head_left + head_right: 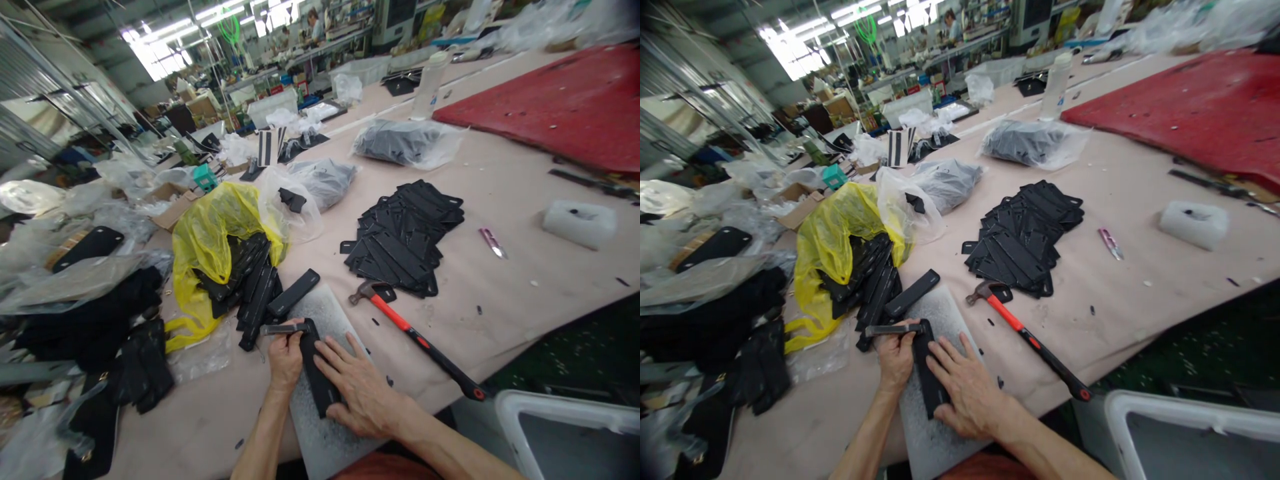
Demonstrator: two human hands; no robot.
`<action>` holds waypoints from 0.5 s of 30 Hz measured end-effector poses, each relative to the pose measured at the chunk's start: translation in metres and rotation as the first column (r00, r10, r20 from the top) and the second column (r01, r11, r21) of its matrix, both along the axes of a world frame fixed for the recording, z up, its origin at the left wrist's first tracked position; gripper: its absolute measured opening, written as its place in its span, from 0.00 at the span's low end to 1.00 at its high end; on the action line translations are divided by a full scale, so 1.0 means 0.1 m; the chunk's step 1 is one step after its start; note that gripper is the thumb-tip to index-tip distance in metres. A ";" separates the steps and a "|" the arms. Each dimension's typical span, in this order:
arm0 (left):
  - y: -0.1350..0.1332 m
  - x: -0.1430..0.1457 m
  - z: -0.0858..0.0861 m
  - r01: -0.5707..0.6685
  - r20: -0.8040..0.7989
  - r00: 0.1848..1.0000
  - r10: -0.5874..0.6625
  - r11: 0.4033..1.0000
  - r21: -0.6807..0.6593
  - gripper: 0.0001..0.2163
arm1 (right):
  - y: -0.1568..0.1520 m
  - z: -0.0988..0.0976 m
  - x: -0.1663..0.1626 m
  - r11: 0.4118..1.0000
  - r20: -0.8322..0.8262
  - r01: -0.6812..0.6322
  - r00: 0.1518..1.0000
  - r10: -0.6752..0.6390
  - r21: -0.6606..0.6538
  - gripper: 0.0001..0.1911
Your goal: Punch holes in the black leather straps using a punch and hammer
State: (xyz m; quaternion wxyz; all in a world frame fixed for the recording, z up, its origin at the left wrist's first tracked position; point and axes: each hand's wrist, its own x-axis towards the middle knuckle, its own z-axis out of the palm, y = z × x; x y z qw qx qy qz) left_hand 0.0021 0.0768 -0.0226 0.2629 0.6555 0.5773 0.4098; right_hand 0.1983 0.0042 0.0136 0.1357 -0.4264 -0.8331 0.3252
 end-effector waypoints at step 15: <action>0.03 0.00 -0.03 0.023 -0.015 1.000 -0.023 1.000 0.002 0.10 | 0.02 -0.03 0.02 1.000 0.023 -0.030 0.999 0.030 -0.003 0.46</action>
